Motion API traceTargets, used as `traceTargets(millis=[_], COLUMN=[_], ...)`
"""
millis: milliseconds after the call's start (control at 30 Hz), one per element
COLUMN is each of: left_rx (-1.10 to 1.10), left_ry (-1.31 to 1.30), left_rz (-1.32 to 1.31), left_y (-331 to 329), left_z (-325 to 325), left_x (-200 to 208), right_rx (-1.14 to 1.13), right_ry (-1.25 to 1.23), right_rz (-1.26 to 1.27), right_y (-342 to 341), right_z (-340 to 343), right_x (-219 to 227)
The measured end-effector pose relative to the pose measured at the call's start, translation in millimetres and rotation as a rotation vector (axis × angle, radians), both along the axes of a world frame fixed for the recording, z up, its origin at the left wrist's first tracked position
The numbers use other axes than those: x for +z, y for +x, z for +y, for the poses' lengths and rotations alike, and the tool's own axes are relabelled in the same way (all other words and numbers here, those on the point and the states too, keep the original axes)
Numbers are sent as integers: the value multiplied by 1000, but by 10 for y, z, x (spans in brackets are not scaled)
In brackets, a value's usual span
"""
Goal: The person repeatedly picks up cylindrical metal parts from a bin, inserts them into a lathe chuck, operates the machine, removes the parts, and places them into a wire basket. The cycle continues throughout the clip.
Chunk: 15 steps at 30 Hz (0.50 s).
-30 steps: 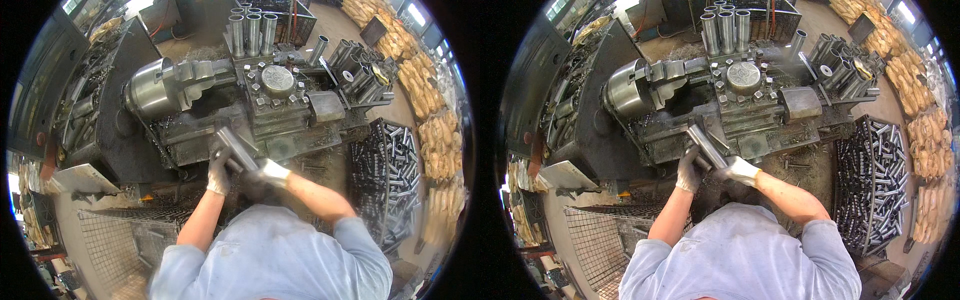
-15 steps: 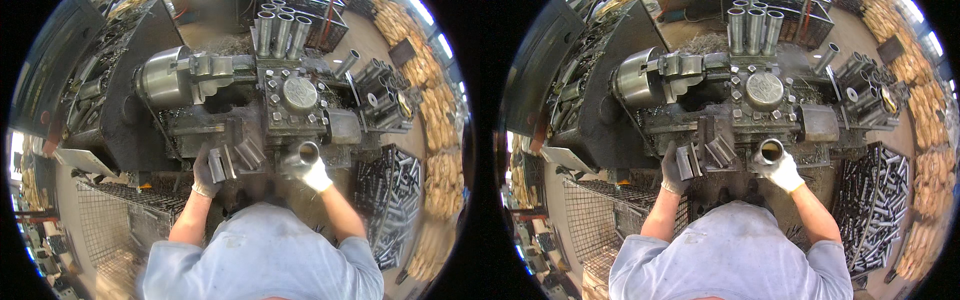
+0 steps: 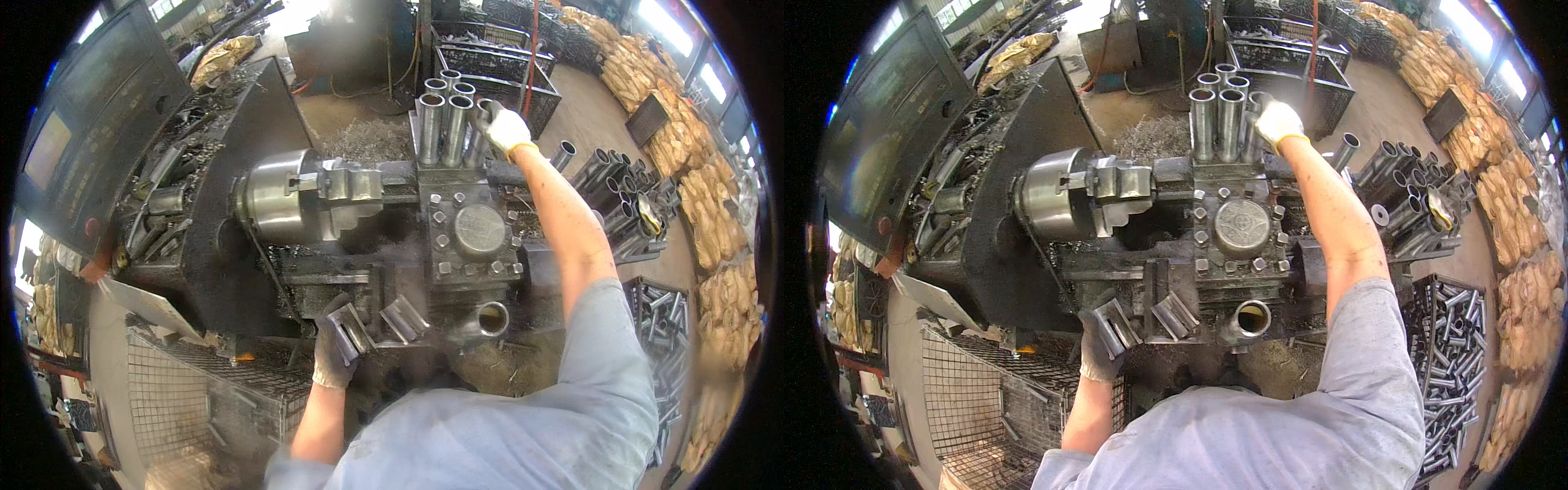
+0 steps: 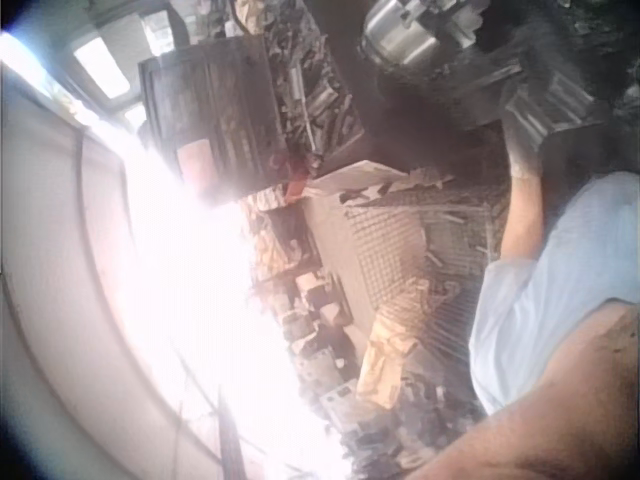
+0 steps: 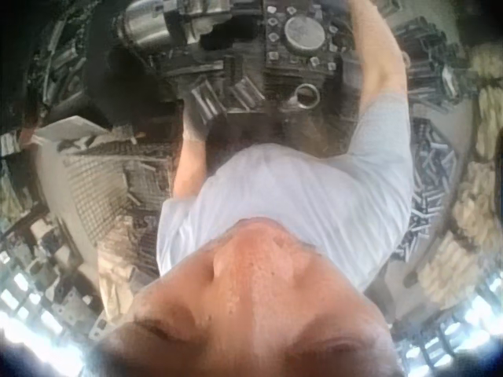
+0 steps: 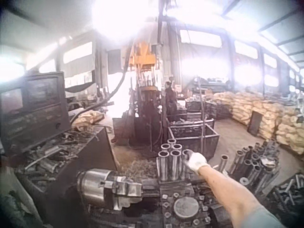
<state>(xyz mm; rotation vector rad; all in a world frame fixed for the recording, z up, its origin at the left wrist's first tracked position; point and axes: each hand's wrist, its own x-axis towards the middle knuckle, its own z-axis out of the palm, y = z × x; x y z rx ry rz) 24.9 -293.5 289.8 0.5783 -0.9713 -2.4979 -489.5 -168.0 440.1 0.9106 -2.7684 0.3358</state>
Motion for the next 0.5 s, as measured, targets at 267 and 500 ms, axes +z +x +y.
traceTargets(millis=[267, 500], left_rx=[181, 213], left_ry=[-729, -875], left_rz=[59, -4], left_y=[-356, -274], left_z=[-357, -446], left_x=[759, 844], right_rx=[577, 753], right_ry=[-190, -549], right_rz=[348, -80], right_y=[2077, 3732], right_z=[92, -19], right_x=[1355, 270])
